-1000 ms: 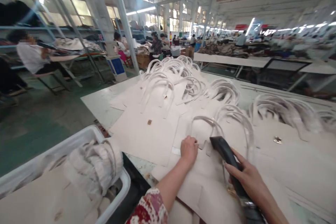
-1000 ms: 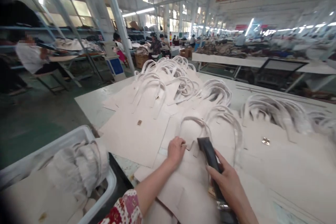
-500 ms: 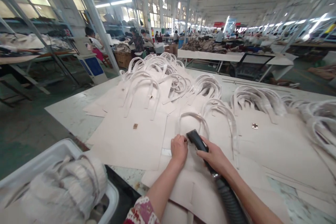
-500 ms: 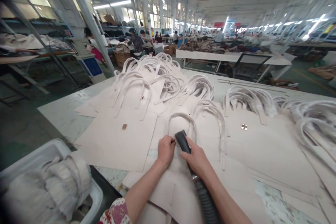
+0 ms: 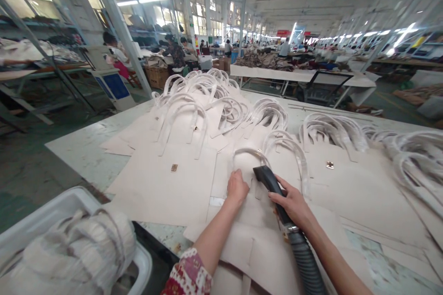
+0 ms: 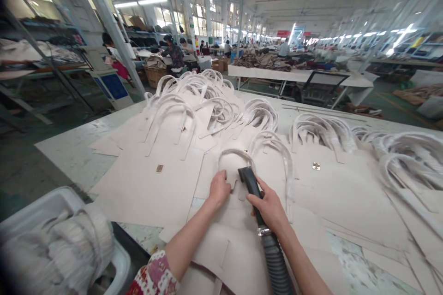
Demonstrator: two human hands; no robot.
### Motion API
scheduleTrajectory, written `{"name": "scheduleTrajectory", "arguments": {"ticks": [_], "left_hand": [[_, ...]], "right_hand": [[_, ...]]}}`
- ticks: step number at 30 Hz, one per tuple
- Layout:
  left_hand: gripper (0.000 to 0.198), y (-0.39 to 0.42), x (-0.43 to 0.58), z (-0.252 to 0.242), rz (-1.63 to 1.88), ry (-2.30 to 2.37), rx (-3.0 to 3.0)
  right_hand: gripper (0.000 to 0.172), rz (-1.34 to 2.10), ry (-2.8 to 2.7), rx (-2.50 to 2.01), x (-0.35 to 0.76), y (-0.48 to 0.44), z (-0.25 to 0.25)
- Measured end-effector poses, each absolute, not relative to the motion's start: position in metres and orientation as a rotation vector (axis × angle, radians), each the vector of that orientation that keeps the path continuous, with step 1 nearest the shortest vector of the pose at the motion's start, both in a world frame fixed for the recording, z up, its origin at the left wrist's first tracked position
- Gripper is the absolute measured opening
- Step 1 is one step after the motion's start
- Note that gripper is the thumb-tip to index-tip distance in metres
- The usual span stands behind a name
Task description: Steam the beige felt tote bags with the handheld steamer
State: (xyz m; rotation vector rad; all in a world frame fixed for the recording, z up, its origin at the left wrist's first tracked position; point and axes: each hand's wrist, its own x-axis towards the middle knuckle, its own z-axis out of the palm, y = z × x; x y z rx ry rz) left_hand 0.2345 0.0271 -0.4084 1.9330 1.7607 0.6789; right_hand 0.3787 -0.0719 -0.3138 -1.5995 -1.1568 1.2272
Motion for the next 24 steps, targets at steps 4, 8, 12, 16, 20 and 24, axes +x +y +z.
{"name": "scheduleTrajectory", "arguments": {"ticks": [4, 8, 12, 16, 20, 24], "left_hand": [[0.024, 0.028, 0.235, -0.412, 0.702, 1.649, 1.991], [0.023, 0.001, 0.231, -0.413, 0.675, 1.519, 2.210], [0.029, -0.017, 0.227, -0.413, 0.616, 1.484, 2.372], [0.031, -0.015, 0.226, -0.415, 0.577, 1.460, 2.465], [0.024, -0.010, 0.227, -0.418, 0.558, 1.460, 2.515], [0.024, -0.010, 0.226, -0.419, 0.558, 1.463, 2.546]], "right_hand": [[0.070, 1.254, -1.042, -1.602, 0.385, -0.076, -0.322], [0.071, 1.203, -1.077, -1.608, 0.387, -0.079, -0.319], [0.063, 1.197, -1.247, -1.676, 0.384, -0.091, -0.314], [0.064, 1.200, -1.361, -1.810, 0.377, -0.096, -0.319], [0.062, 1.102, -1.371, -1.821, 0.375, -0.090, -0.326], [0.062, 1.218, -1.379, -1.784, 0.382, -0.089, -0.330]]}}
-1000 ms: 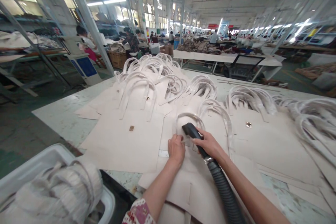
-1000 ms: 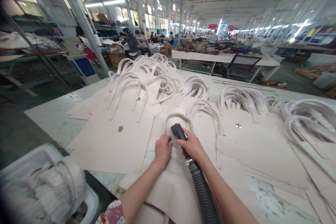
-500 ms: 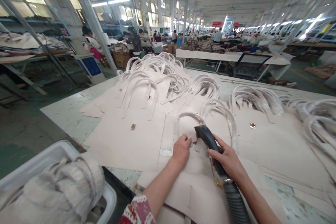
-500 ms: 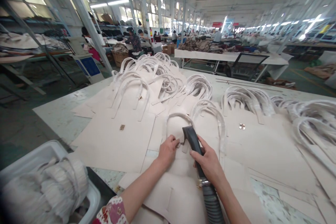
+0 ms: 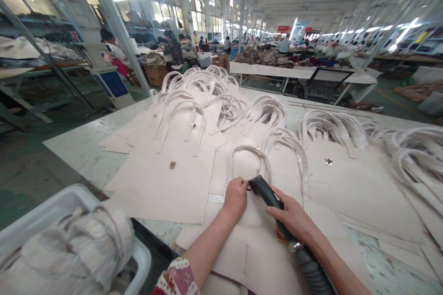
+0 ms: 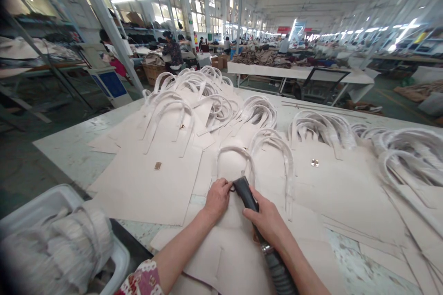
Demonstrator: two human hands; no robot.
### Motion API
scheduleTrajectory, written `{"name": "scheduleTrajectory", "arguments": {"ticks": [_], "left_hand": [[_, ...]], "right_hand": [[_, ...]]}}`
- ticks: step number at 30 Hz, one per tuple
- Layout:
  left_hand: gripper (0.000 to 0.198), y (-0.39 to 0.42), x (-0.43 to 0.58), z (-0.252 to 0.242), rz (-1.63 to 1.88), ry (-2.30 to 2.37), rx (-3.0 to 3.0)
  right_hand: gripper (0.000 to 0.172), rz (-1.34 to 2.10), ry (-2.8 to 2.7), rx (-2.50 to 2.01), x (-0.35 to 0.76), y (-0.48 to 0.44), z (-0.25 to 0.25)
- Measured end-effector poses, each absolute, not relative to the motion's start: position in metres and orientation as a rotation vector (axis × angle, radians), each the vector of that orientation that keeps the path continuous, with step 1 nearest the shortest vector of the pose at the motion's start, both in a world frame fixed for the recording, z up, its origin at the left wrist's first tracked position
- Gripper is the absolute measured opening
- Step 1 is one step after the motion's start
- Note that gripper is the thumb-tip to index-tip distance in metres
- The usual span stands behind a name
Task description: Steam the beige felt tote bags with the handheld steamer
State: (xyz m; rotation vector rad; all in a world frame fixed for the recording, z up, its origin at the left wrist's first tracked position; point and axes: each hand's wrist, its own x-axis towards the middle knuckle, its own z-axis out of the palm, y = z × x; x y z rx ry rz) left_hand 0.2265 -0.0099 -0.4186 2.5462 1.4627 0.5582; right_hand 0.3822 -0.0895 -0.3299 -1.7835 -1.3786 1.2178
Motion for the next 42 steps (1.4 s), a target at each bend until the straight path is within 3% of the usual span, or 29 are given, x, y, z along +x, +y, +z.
{"name": "scheduleTrajectory", "arguments": {"ticks": [7, 21, 26, 30, 36, 42], "left_hand": [[0.026, -0.010, 0.227, -0.418, 0.548, 1.459, 2.580], [0.027, -0.011, 0.227, -0.419, 0.592, 1.473, 2.510], [0.032, -0.008, 0.226, -0.418, 0.639, 1.438, 2.474], [0.033, -0.005, 0.226, -0.416, 0.657, 1.414, 2.455], [0.037, 0.002, 0.225, -0.410, 0.657, 1.456, 2.380], [0.059, -0.028, 0.248, -0.388, 0.681, 1.514, 2.420]], "right_hand": [[0.064, 1.116, -1.361, -1.811, 0.387, -0.074, -0.326], [0.064, 1.277, -1.353, -1.790, 0.391, -0.104, -0.319], [0.065, 1.153, -1.297, -1.805, 0.391, -0.106, -0.320], [0.062, 1.308, -1.292, -1.753, 0.387, -0.107, -0.320], [0.066, 0.975, -1.161, -1.756, 0.395, -0.121, -0.314], [0.068, 0.842, -0.865, -1.743, 0.450, -0.160, -0.309]]}}
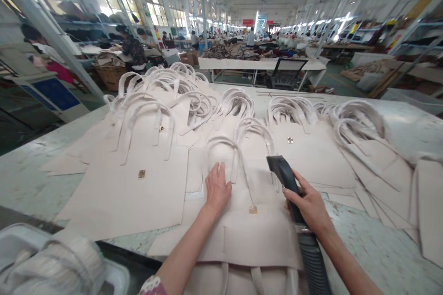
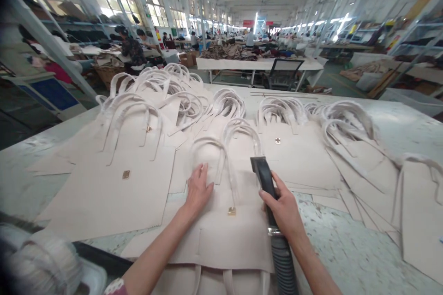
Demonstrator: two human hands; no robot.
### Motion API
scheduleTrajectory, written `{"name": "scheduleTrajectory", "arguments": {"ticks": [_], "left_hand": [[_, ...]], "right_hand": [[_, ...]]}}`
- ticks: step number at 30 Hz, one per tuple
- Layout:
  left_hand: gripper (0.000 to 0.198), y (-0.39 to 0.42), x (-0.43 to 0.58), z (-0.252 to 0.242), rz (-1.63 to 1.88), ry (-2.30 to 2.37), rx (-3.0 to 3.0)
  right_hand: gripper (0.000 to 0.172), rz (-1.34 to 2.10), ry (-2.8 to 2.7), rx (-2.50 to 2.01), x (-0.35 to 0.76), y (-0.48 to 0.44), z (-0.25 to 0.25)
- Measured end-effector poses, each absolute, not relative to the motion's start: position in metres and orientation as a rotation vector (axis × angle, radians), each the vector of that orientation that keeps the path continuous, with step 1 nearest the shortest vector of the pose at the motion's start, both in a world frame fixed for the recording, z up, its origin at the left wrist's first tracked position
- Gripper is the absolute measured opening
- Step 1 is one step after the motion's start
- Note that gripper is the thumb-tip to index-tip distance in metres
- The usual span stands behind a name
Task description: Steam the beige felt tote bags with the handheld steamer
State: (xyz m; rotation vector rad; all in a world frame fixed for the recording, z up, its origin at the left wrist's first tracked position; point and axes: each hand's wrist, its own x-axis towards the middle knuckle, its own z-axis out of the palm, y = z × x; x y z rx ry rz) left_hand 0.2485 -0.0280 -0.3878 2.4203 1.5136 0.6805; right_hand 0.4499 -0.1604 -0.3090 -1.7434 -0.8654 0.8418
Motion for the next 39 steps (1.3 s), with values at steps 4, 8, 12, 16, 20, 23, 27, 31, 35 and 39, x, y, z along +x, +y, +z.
{"name": "scheduleTrajectory", "arguments": {"ticks": [4, 8, 12, 16, 20, 23, 27, 31, 35, 39], "left_hand": [[0.046, -0.066, 0.277, -0.380, 0.388, 1.046, 2.601], [0.037, -0.081, 0.290, -0.385, 0.195, 0.898, 2.605], [0.036, -0.077, 0.291, -0.387, 0.177, 0.890, 2.615], [0.035, -0.078, 0.289, -0.385, 0.196, 0.887, 2.616], [0.033, -0.080, 0.287, -0.382, 0.241, 0.876, 2.608], [0.032, -0.077, 0.297, -0.377, 0.238, 0.923, 2.632], [0.035, -0.061, 0.336, -0.368, 0.287, 1.097, 2.715], [0.029, -0.040, 0.376, -0.374, 0.211, 1.093, 2.751], [0.019, -0.025, 0.372, -0.387, 0.156, 1.207, 2.712], [0.014, -0.021, 0.342, -0.392, 0.218, 1.327, 2.672]], "right_hand": [[0.072, 0.940, -0.743, -1.839, 0.489, -0.190, -0.317], [0.071, 1.170, -0.816, -1.839, 0.507, -0.204, -0.323], [0.072, 1.268, -0.890, -1.817, 0.504, -0.187, -0.327], [0.066, 1.250, -0.935, -1.795, 0.497, -0.170, -0.323], [0.069, 1.380, -0.937, -1.768, 0.501, -0.175, -0.320], [0.073, 1.168, -0.824, -1.843, 0.506, -0.178, -0.328], [0.080, 0.939, -0.633, -1.854, 0.511, -0.177, -0.344], [0.081, 0.977, -0.636, -1.851, 0.516, -0.182, -0.352], [0.085, 0.991, -0.672, -1.834, 0.519, -0.186, -0.350], [0.084, 0.987, -0.765, -1.872, 0.516, -0.183, -0.340]]}}
